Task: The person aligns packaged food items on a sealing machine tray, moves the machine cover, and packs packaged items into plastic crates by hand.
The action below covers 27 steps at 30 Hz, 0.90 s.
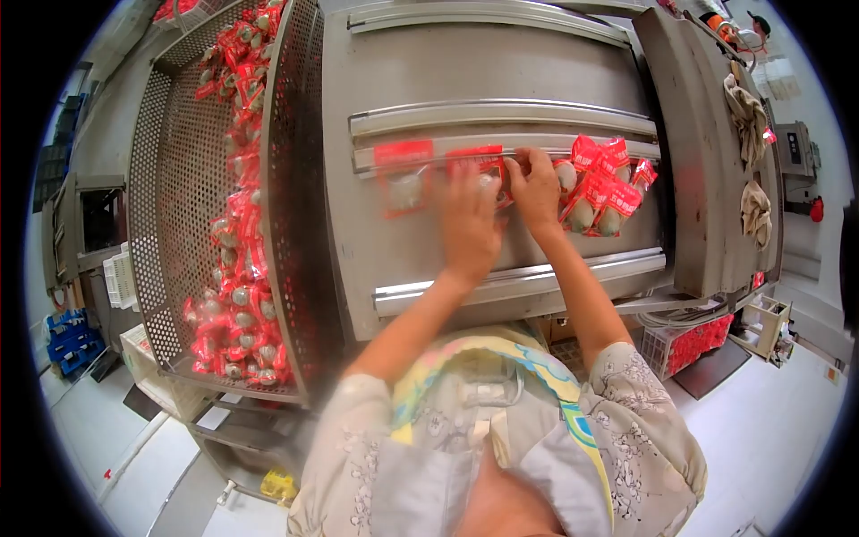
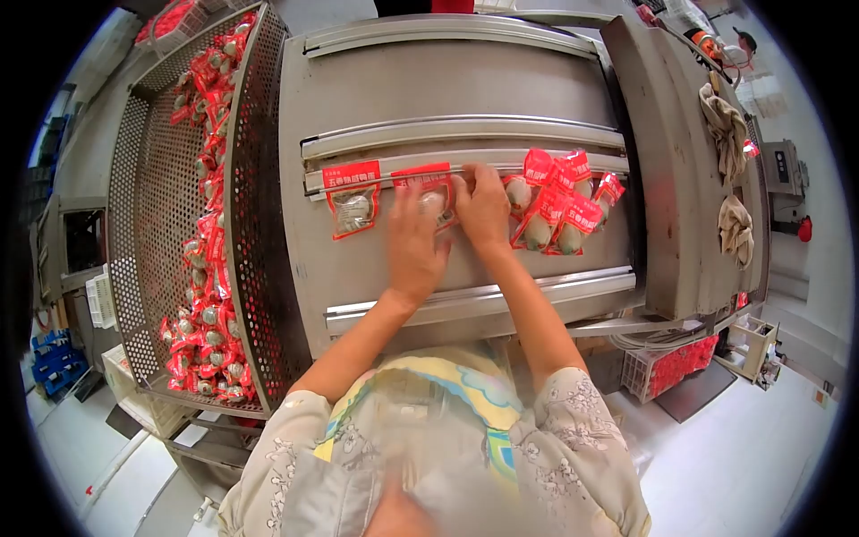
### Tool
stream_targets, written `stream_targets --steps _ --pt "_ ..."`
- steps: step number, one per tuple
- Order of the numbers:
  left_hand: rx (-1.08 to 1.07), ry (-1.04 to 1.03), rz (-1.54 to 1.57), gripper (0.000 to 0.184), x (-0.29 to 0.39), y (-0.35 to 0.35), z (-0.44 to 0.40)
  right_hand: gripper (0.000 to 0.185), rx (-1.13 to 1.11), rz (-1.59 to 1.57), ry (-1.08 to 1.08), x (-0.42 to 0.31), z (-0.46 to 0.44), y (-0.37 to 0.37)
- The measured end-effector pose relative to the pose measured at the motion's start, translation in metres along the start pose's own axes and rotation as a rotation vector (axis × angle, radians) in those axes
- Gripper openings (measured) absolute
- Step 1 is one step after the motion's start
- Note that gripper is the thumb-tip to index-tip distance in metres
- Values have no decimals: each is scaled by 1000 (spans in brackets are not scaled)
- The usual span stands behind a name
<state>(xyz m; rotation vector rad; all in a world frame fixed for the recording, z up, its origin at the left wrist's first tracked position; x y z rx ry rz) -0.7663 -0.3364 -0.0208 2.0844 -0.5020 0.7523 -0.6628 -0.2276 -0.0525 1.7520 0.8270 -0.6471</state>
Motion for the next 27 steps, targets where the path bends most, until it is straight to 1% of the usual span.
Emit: stream_targets --steps 1,2,5,6,8,9,15,16,18,19,20,23,25,26,27 --pt "-107 -101 -91 67 -3 -3 0 13 81 118 196 -19 -4 7" --pt "-93 -117 -124 53 -13 -14 3 11 78 159 245 -28 -9 3" --pt "-76 -149 -171 42 -32 -20 -1 11 -116 122 276 -29 -24 -6" --pt "-71 -158 -175 39 -34 -17 -4 12 -104 111 277 -29 -29 -10" --pt "-65 -176 -182 36 -35 -9 -9 13 -184 75 154 -27 -34 -15" --pt "-67 -177 -187 36 -35 -9 -10 13 -223 58 91 -26 -36 -17" --pt "-64 -158 -216 39 -34 -18 -2 13 -240 145 66 -24 -38 -23" --pt "-67 -156 -213 39 -35 -19 -1 18 -228 128 93 -22 -38 -21" --pt "-53 -198 -248 42 -35 -21 1 24 -49 69 228 -27 -37 6" --pt "-63 -190 -214 44 -29 -17 0 27 35 41 301 -34 -35 22" --pt "-70 -179 -184 45 -21 -10 -2 35 146 178 402 -34 -37 43" --pt "-97 -188 -68 49 -11 -6 4 28 282 427 410 -20 -49 92" --pt "-127 -208 -12 49 2 -2 9 25 140 453 397 8 -52 101" --pt "-129 -160 74 46 4 -5 13 23 71 461 391 18 -54 100" --pt "-128 -111 160 43 7 -11 18 22 82 428 405 14 -55 102"
Point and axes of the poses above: each hand's wrist, its own z-axis away from the middle knuckle, its own y-axis out of the back of the hand, x = y × z, the point moved 1 cm from there along -z, towards the middle knuckle, and after that the axes turned 9 degrees about x, right-handed, at the moved point
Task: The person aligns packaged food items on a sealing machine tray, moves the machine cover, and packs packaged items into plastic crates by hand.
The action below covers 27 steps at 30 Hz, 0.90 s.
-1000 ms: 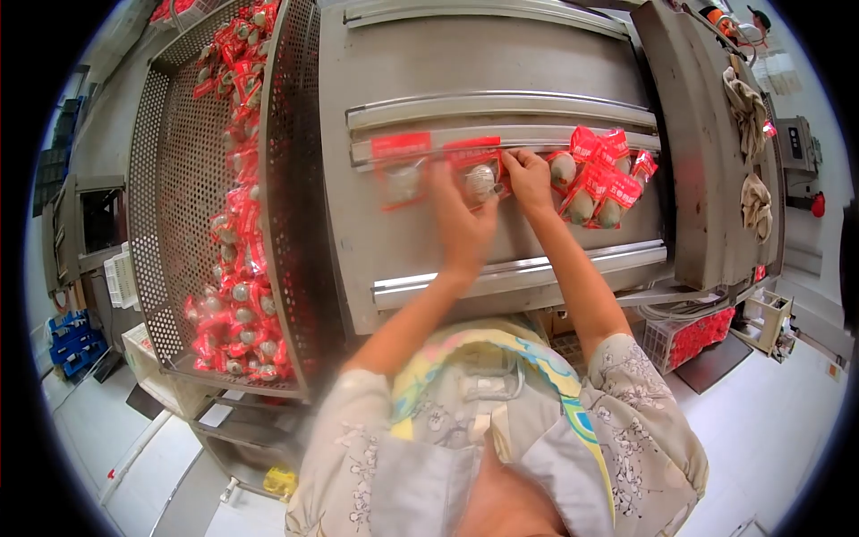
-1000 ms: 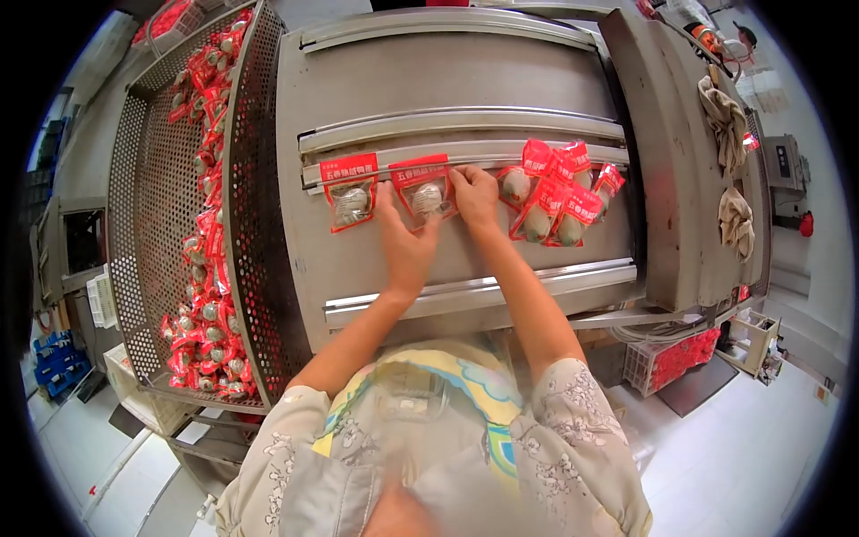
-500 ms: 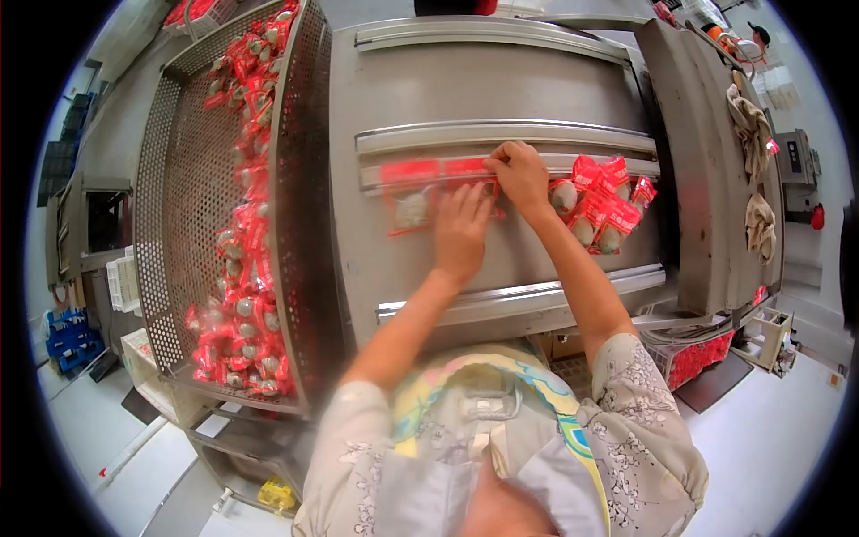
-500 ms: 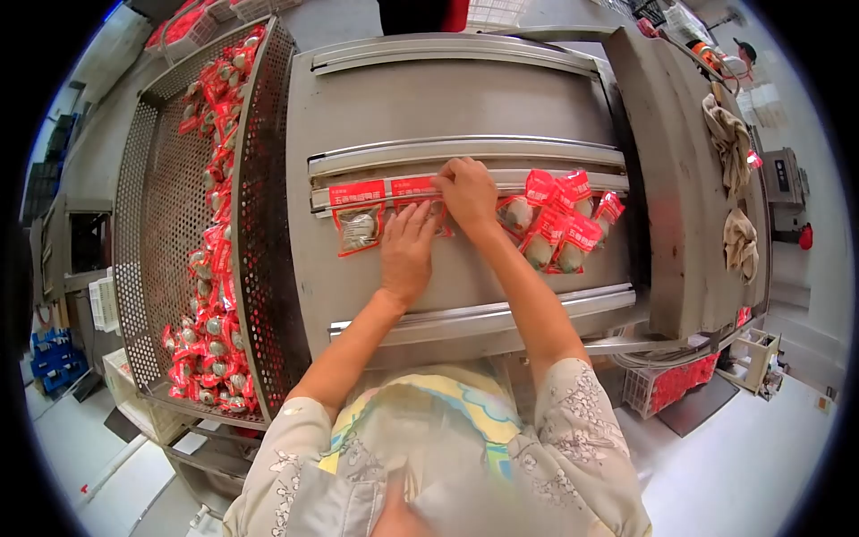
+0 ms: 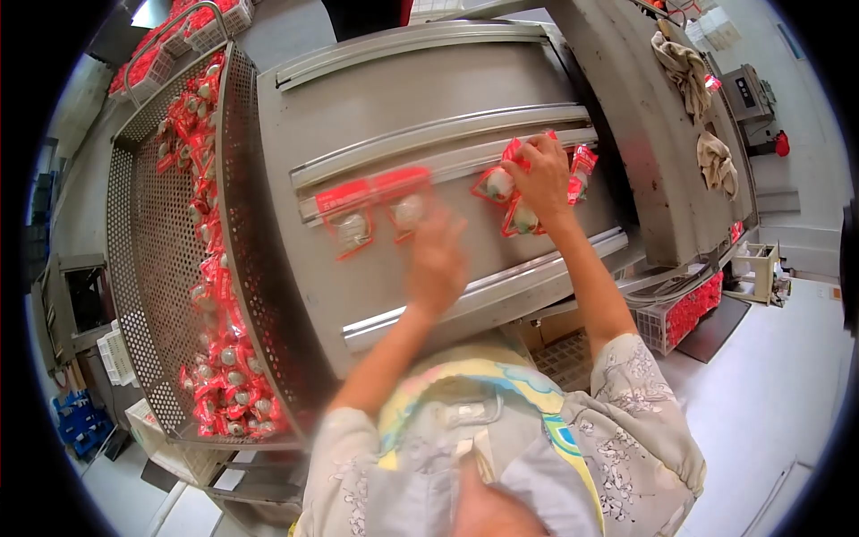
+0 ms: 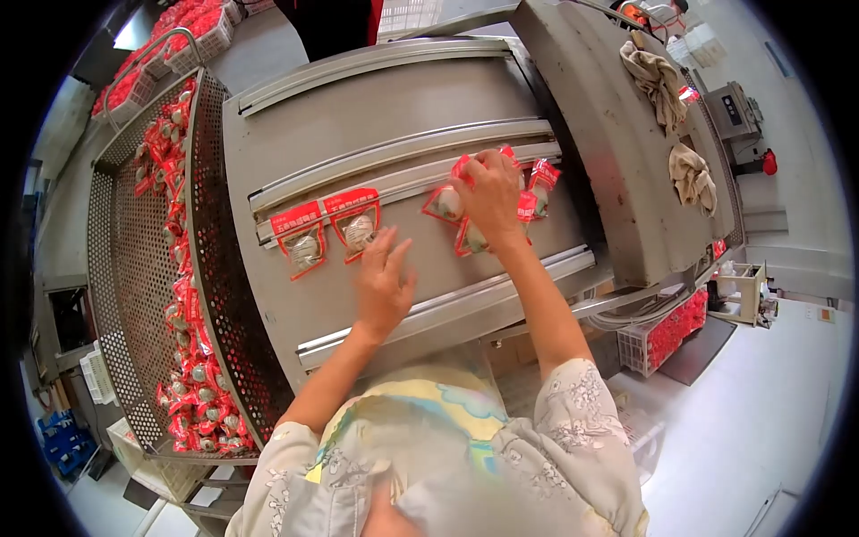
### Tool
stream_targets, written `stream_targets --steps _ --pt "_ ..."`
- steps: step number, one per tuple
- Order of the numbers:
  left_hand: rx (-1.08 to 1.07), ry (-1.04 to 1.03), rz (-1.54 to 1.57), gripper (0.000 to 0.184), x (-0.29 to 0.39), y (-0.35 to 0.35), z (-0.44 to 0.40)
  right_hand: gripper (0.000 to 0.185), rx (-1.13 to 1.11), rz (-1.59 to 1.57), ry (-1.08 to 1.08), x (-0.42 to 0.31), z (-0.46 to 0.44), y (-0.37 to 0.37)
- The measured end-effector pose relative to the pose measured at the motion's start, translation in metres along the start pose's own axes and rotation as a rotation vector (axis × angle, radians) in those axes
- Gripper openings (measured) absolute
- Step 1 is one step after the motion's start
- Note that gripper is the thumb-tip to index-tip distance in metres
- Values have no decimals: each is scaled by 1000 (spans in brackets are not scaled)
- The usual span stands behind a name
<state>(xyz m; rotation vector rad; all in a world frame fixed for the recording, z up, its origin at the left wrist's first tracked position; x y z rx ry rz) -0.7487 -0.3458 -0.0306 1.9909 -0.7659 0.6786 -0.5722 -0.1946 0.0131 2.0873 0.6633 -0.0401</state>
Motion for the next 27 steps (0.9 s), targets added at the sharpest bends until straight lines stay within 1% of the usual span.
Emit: stream_targets --steps 1,4,5,7,9,10,11,13,14,16,17,20,21,24,25,27 --pt "7 46 87 40 4 -5 4 21 16 -32 6 -8 0 7" --pt "-112 494 418 24 13 -17 11 20 53 -79 2 -33 15 32" --pt "-158 702 564 24 11 -21 11 19 64 -89 3 -40 21 38" --pt "-245 1130 854 29 6 -30 9 19 76 -122 9 -49 41 44" --pt "-329 1396 1017 34 4 -32 2 19 63 -165 -3 -62 63 47" --pt "-369 1525 1097 37 3 -32 -1 19 41 -173 28 -67 73 49" --pt "-317 1602 1147 36 3 -39 0 19 23 -182 60 -71 83 50" --pt "-314 1543 1198 33 21 -32 -10 18 -5 -222 139 -76 96 57" --pt "-317 1513 1223 31 26 -29 -13 18 -28 -286 137 -76 100 61" --pt "-441 1437 1075 29 9 -30 0 18 -76 -408 129 -74 108 71" --pt "-501 1396 1002 28 0 -30 6 13 -14 -531 25 -76 110 78" --pt "-411 1372 874 24 4 -18 8 13 29 -686 -703 -45 139 70" --pt "-438 1364 810 26 1 -16 10 27 -224 -744 -1006 -33 135 69" --pt "-542 1328 751 30 0 -7 14 32 -814 -877 -1319 -28 123 61" --pt "-566 1343 785 30 1 -2 14 38 -887 -926 -1363 -36 120 62" --pt "-613 1375 850 30 2 9 15 40 -914 -1094 -1464 -37 129 49"
Point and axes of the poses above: each hand's wrist, its own z-axis away from the middle knuckle, its own y-axis out of the back of the hand, x = y × z, the point moved 1 cm from there along -z, towards the middle knuckle, and after that the axes turned 9 degrees about x, right-handed, at the moved point
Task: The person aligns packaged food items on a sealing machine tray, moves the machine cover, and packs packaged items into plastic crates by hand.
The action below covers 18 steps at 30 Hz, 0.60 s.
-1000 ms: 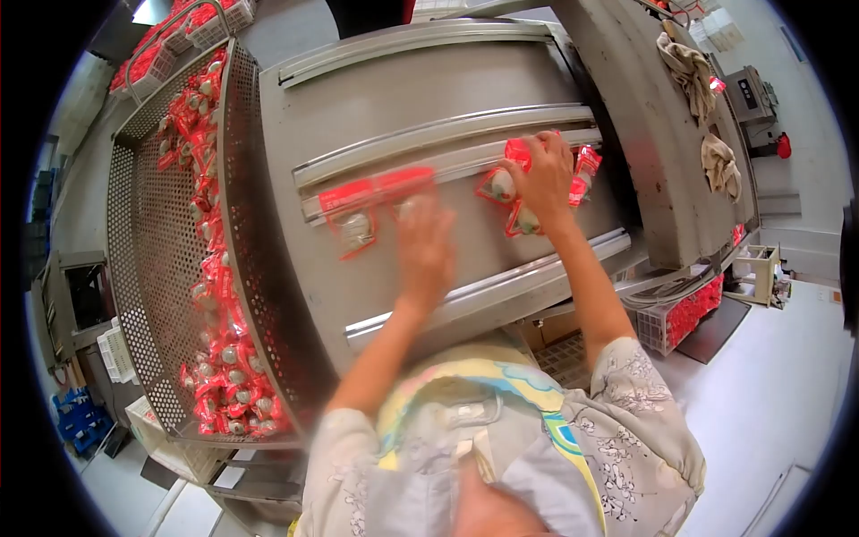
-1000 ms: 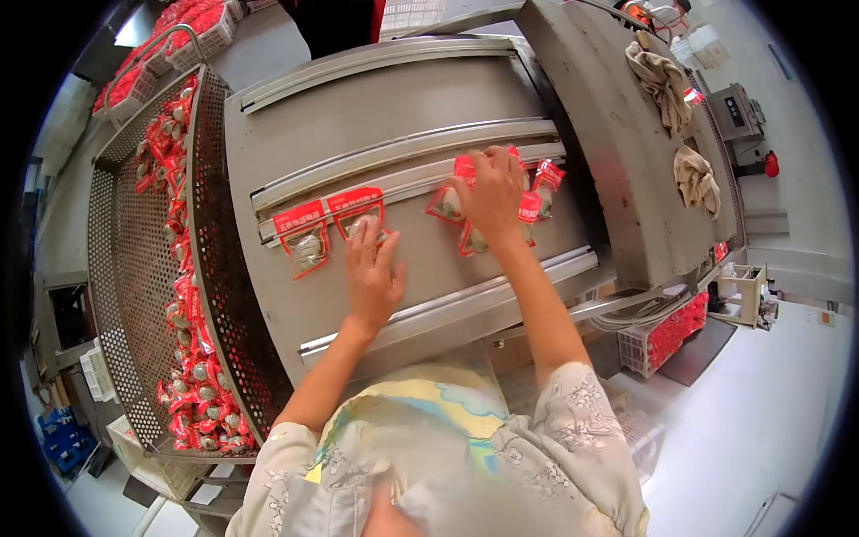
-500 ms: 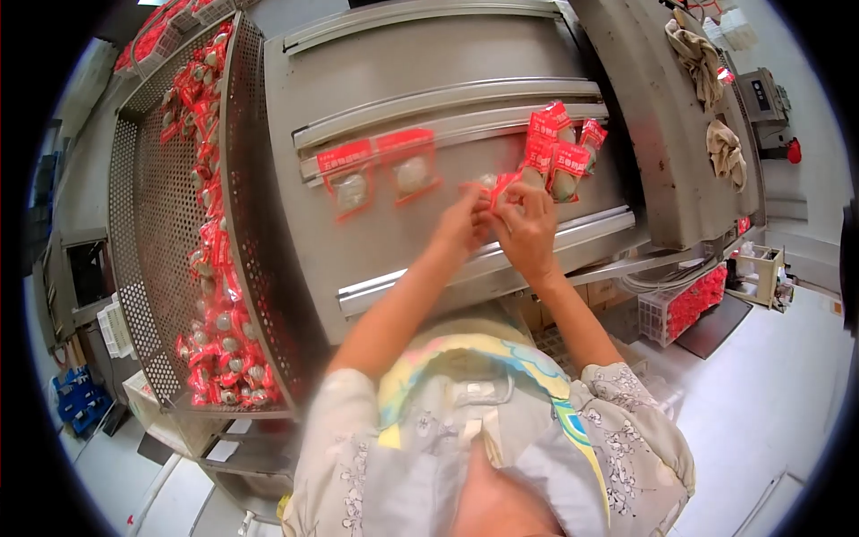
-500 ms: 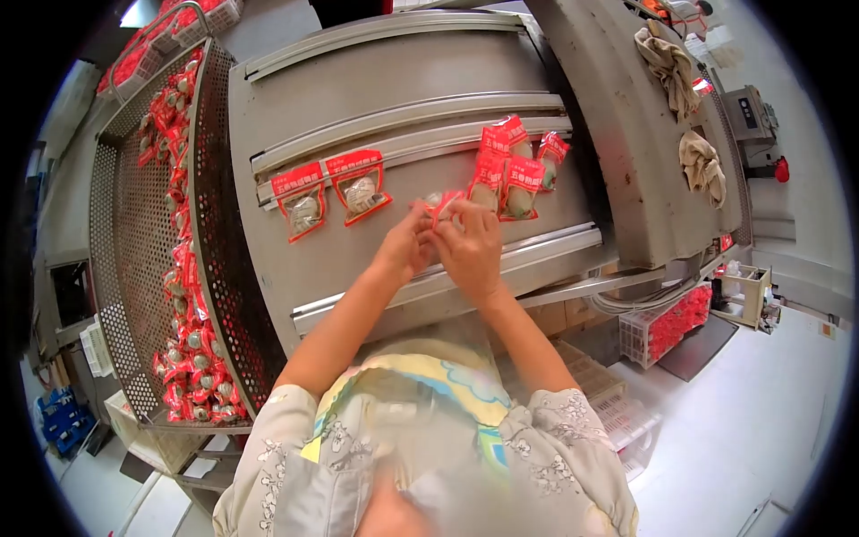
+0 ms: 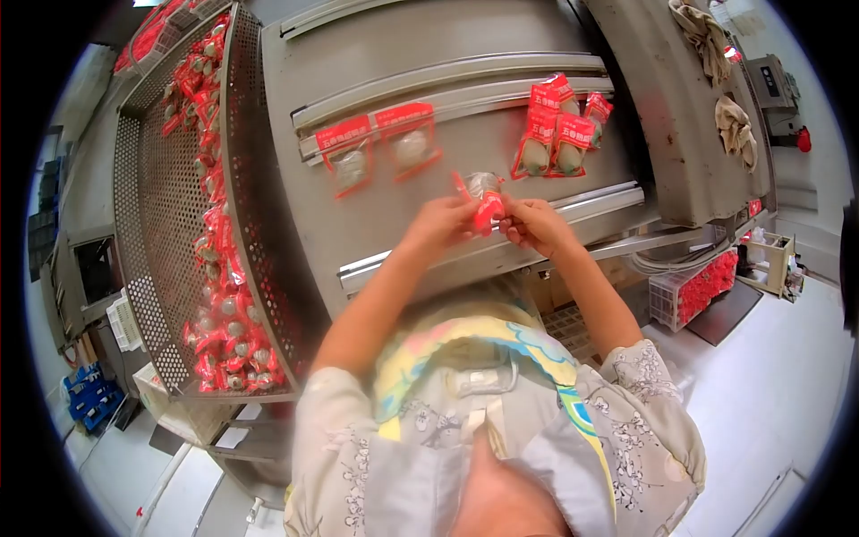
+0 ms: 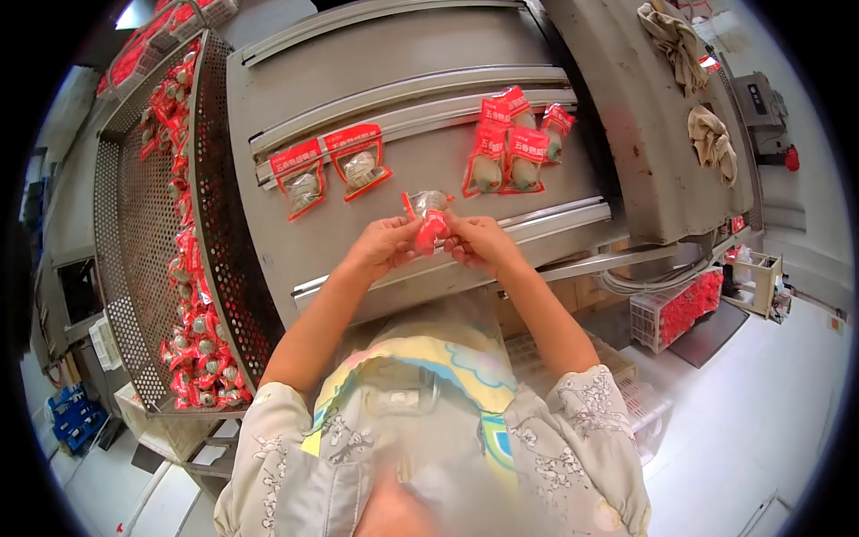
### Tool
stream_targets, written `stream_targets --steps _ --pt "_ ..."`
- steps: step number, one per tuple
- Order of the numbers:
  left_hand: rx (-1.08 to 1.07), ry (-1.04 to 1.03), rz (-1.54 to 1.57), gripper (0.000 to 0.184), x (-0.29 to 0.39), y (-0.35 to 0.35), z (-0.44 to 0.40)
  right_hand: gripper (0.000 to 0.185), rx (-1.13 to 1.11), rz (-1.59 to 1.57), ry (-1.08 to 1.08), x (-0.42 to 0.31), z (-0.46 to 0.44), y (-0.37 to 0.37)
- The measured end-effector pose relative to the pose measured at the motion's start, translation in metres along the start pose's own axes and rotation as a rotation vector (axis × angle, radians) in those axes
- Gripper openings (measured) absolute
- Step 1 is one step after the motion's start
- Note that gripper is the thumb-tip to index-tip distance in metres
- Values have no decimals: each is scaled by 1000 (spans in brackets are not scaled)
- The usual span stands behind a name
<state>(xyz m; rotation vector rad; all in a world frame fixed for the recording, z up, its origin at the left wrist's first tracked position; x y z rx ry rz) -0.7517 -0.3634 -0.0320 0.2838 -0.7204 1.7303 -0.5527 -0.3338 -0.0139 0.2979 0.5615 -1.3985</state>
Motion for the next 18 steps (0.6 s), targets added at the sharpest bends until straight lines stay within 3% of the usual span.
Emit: stream_targets --steps 4,8,15,18 --pt "-174 75 189 25 -6 18 14 39 -199 -371 -192 13 7 -20" --pt "-238 73 249 30 4 28 58 30 -410 -397 -305 40 4 -31" --pt "-211 37 235 33 7 53 99 22 -282 -402 -232 46 11 -79" --pt "-196 29 245 31 -19 96 80 19 -290 -298 -194 44 6 -90"
Point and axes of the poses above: each hand's wrist, its own z-axis away from the middle knuckle, its own y-axis out of the back of the hand, x = y × z, the point moved 1 cm from there along -z, towards the middle knuckle, and after that the axes turned 9 degrees about x, right-handed, at the moved point
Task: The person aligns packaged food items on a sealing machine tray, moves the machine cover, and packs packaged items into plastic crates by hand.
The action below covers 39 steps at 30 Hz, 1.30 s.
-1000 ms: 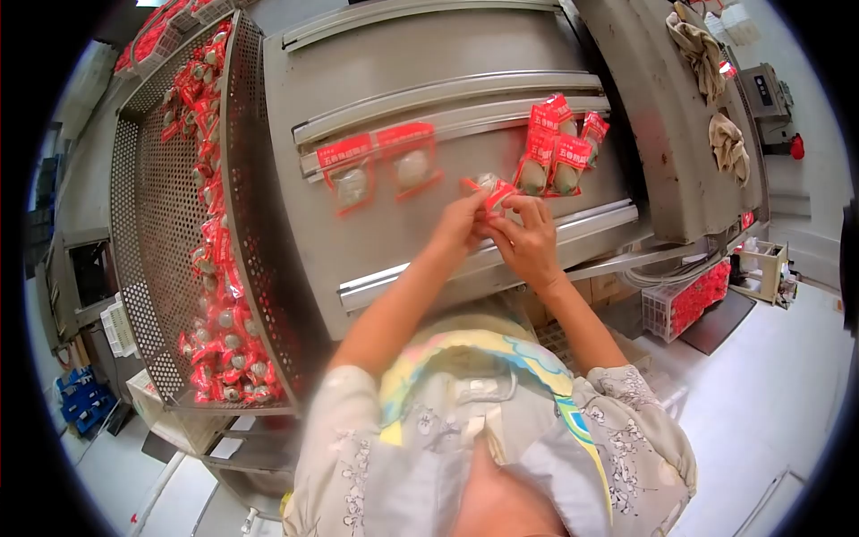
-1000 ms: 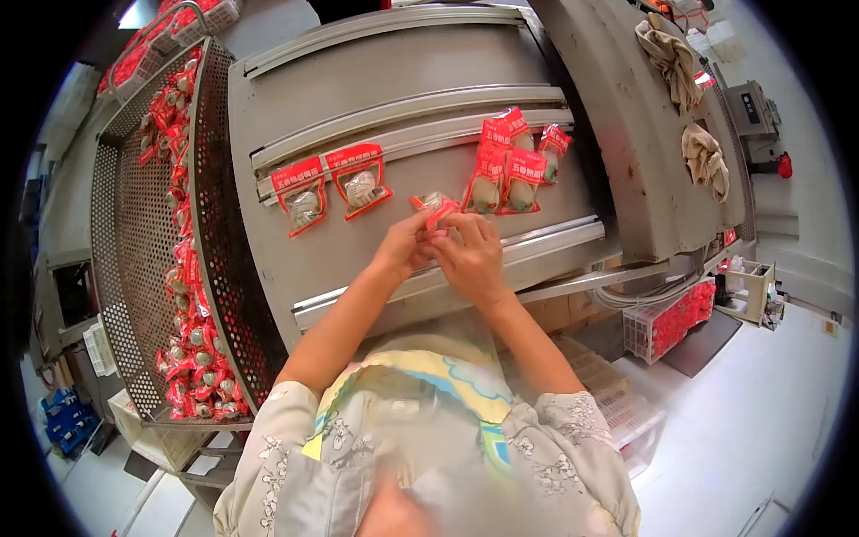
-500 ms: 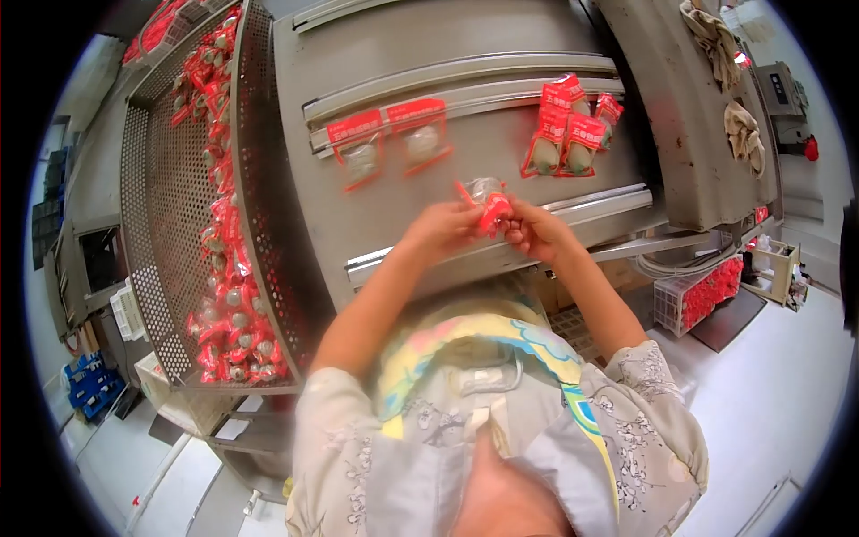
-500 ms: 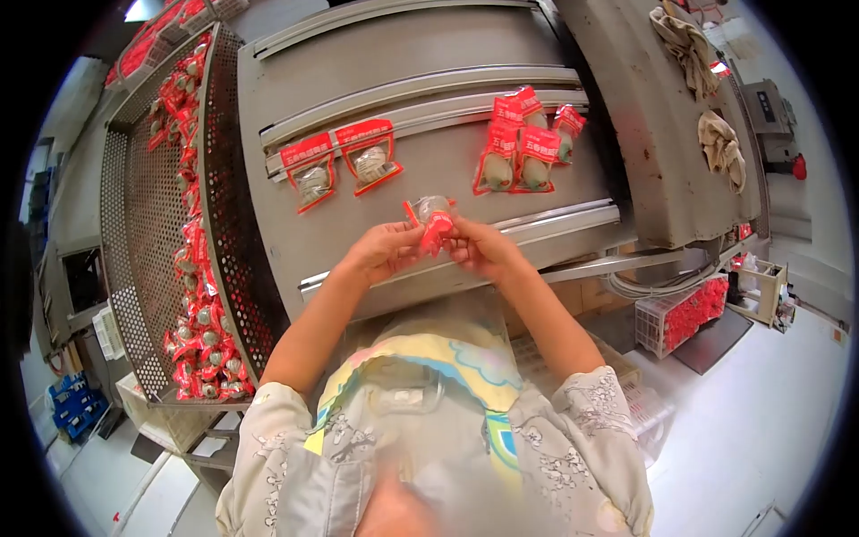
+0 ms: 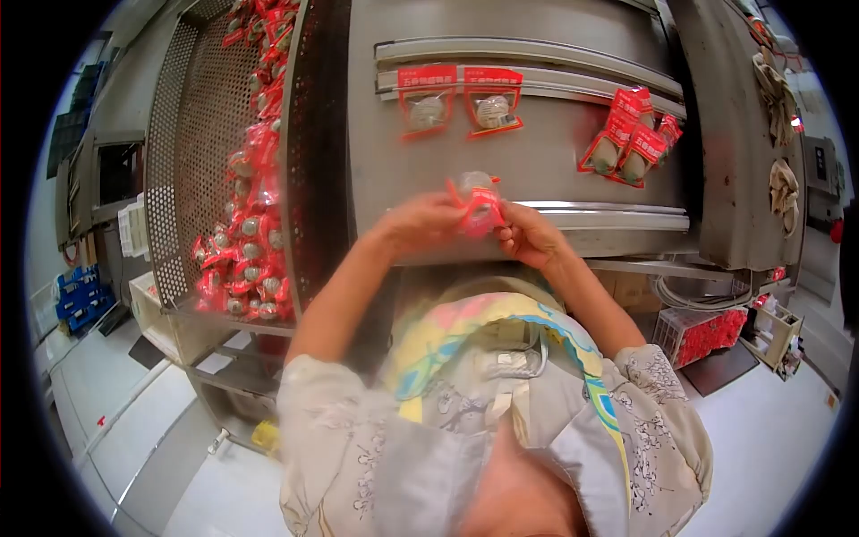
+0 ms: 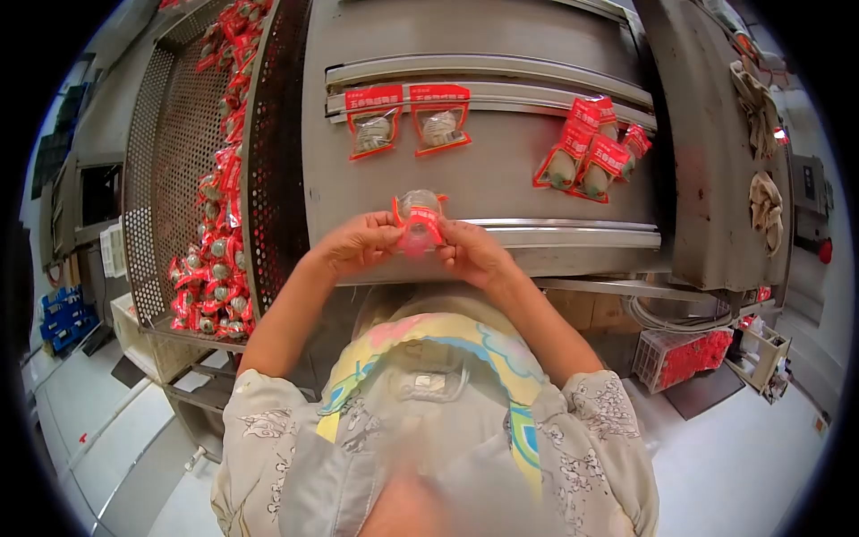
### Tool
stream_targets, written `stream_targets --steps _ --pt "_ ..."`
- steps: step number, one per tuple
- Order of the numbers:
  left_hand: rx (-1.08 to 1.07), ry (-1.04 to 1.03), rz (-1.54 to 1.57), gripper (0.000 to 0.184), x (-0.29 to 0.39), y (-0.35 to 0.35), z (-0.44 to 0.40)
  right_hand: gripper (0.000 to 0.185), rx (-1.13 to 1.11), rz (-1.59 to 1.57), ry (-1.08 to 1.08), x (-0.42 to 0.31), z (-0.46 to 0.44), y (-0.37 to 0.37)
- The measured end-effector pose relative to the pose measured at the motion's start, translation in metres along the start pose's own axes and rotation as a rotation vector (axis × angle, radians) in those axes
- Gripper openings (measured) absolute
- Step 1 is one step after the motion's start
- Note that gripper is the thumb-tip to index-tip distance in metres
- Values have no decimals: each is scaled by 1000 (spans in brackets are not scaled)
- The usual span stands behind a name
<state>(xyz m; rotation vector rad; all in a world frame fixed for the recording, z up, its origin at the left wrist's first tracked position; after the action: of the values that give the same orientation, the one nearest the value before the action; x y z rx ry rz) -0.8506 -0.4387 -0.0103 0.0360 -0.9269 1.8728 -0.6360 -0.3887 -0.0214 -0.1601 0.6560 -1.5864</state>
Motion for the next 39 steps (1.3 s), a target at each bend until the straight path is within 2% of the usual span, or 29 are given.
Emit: stream_targets --steps 2,5,6,9,10,15,17,20,23,26,30,33,36,39 --pt "173 -117 -336 28 10 21 8 19 -31 180 20 -5 -15 2" --pt "351 -347 -799 24 19 47 7 22 86 828 354 -23 -20 -22" --pt "399 -380 -808 24 17 54 5 25 102 903 491 -20 -31 -26" --pt "630 -534 -1222 25 20 48 10 28 155 1081 710 -15 -60 -32" --pt "647 -567 -1270 26 18 50 10 29 189 1129 706 -16 -62 -34" --pt "699 -635 -1353 27 13 44 16 30 342 1336 769 -17 -60 -44" --pt "705 -643 -1335 28 12 44 13 32 306 1354 767 -17 -65 -39" --pt "602 -594 -1179 27 12 52 12 33 178 1389 637 -27 -70 -30" --pt "460 -398 -825 28 20 64 8 32 84 1416 532 -36 -67 -32" --pt "485 -415 -811 29 10 74 -3 30 36 1359 438 -38 -66 -32" --pt "602 -437 -1002 32 10 70 3 28 4 1179 372 -39 -68 -33" --pt "682 -429 -1030 34 12 59 13 27 70 1342 500 -32 -68 -34" --pt "862 -486 -1290 38 7 34 24 25 96 1299 559 -24 -63 -25" --pt "1001 -992 -1388 37 -6 18 35 25 223 1097 812 -36 -29 -13"
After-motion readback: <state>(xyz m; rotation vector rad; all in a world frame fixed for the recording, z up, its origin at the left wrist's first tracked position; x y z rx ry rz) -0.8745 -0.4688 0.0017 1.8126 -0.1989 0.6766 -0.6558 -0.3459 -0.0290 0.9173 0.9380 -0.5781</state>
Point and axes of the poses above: each hand's wrist, its own z-axis away from the middle knuckle, its own y-axis out of the back of the hand, x = y × z, the point moved 1 cm from there along -z, towards the middle knuckle, and after that the axes turned 9 degrees about x, right-handed, at the moved point
